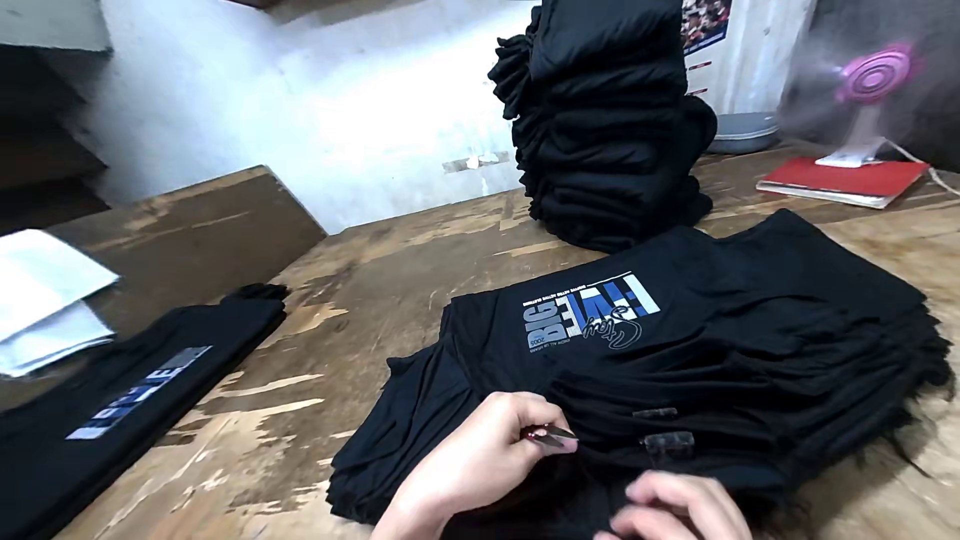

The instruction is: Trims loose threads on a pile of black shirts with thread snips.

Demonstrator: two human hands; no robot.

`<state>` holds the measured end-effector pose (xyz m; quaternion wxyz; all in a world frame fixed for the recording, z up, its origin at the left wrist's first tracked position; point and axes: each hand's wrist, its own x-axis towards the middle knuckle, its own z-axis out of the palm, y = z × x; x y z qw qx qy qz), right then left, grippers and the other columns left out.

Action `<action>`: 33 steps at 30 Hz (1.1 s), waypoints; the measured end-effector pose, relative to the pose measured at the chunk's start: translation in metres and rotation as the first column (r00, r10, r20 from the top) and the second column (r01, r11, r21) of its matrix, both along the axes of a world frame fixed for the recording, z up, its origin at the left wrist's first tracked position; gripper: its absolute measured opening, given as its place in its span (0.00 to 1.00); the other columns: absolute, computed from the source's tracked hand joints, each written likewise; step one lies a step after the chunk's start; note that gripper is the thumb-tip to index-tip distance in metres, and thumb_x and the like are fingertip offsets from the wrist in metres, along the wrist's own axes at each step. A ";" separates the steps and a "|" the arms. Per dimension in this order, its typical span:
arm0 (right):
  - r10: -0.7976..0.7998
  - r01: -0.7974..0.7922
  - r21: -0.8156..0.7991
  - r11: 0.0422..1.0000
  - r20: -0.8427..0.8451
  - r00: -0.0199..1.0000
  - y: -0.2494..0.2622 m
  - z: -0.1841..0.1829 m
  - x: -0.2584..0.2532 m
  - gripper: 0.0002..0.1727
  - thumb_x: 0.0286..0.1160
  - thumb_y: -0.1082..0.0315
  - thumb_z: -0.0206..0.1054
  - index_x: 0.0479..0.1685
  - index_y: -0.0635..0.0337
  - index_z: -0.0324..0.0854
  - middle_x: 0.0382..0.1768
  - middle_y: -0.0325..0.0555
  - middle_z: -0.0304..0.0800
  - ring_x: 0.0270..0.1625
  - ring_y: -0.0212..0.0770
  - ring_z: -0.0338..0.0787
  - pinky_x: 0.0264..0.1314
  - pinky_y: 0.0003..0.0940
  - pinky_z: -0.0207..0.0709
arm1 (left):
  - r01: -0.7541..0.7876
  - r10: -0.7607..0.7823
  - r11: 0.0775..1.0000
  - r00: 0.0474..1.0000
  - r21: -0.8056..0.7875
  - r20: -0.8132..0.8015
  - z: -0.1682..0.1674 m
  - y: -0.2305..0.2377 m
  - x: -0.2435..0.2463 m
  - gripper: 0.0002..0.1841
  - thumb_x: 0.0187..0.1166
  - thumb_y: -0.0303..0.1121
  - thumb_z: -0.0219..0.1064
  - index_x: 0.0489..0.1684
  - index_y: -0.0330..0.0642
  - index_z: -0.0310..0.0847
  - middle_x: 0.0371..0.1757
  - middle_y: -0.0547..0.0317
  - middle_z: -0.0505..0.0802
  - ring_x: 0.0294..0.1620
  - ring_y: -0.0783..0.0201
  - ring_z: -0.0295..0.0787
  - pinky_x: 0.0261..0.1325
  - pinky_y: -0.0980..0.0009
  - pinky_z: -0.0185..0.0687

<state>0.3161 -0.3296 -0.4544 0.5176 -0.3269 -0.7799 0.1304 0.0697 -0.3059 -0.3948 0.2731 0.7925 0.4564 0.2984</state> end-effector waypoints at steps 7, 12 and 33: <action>0.125 -0.120 -0.077 0.990 0.059 0.990 0.003 0.013 -0.012 0.08 0.72 0.59 0.76 0.31 0.49 0.96 0.44 0.42 0.94 0.46 0.39 0.87 0.55 0.40 0.78 | -0.022 0.027 0.998 0.997 -0.067 0.073 0.000 -0.004 0.001 0.13 0.87 0.39 0.62 0.36 0.45 0.89 0.34 0.69 0.88 0.33 0.80 0.78 0.37 0.81 0.72; -0.085 0.102 -0.082 0.991 0.189 0.978 -0.008 0.023 -0.001 0.21 0.65 0.39 0.77 0.26 0.47 0.94 0.44 0.40 0.96 0.46 0.42 0.89 0.54 0.47 0.77 | -0.047 0.066 0.986 0.991 -0.158 0.118 -0.001 -0.003 0.003 0.15 0.88 0.42 0.62 0.32 0.46 0.86 0.26 0.71 0.81 0.25 0.79 0.71 0.29 0.79 0.64; 0.205 -0.218 -0.296 0.930 -0.077 0.976 0.011 0.029 0.000 0.07 0.72 0.70 0.77 0.31 0.66 0.93 0.63 0.65 0.82 0.65 0.42 0.89 0.69 0.31 0.86 | -0.469 0.757 0.417 0.654 0.779 -0.011 -0.055 -0.088 0.069 0.11 0.78 0.39 0.73 0.54 0.54 0.92 0.42 0.60 0.91 0.43 0.61 0.82 0.53 0.64 0.71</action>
